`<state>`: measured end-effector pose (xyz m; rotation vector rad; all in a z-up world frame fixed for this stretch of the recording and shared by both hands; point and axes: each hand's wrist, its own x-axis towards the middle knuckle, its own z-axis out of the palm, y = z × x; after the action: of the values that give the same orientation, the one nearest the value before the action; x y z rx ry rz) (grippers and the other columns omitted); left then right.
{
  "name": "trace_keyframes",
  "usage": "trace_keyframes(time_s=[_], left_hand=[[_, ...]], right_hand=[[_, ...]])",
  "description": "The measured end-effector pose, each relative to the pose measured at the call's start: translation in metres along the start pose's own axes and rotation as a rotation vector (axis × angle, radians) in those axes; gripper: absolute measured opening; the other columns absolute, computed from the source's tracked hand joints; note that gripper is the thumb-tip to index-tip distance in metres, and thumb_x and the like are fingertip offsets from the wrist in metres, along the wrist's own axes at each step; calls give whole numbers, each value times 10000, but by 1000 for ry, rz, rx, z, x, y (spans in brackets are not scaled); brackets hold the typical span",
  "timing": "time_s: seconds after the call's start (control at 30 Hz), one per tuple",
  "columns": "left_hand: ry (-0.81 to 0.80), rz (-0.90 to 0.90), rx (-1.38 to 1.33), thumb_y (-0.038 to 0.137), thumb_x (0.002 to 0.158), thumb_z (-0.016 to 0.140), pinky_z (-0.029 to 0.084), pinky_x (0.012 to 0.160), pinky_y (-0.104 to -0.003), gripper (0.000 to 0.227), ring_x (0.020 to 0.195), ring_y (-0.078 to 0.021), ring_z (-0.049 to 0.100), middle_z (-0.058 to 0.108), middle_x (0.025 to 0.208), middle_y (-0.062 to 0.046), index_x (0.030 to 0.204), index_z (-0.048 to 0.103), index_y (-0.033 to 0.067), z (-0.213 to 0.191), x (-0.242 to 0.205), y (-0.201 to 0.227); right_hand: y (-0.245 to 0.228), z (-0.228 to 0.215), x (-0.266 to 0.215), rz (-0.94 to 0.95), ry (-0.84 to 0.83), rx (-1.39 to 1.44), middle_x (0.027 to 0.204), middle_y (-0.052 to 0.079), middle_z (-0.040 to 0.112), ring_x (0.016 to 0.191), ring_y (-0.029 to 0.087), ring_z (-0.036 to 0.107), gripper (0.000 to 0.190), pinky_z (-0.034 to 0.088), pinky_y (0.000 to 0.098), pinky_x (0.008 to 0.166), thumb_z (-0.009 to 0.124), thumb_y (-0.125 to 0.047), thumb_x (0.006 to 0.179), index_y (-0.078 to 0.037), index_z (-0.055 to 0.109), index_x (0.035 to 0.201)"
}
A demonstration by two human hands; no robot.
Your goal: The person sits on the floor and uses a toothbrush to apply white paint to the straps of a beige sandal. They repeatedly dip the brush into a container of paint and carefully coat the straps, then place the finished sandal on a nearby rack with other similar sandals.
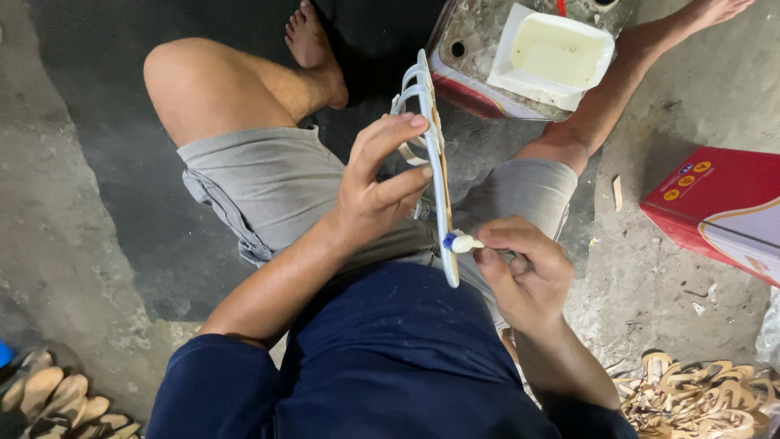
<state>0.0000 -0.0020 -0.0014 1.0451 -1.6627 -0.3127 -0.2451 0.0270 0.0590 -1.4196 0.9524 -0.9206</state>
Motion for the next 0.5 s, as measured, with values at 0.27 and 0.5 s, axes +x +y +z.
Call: trace_keyframes(time_s=[0.27,0.5], left_hand=[[-3,-116,-5,-14,851,905,509,1094,-437,572,1349,-357,562,511,1483,-140,1260,537,145,3,-4,1],[-110,-171,-229,-32,832,900,534,1100,-406,615,1392,-348,545,489,1515,-135,1295,529,135,8,-6,7]], right_hand=[[5,-2,-3,-52,-1,-21,1083,181,712,725,8,536,182,354,111,559,701,43,957,-4,656,1126],[9,0,4,-97,56,96,1078,161,691,871,77,605,158,450,188,727,675,12,1040,-14,643,1193]])
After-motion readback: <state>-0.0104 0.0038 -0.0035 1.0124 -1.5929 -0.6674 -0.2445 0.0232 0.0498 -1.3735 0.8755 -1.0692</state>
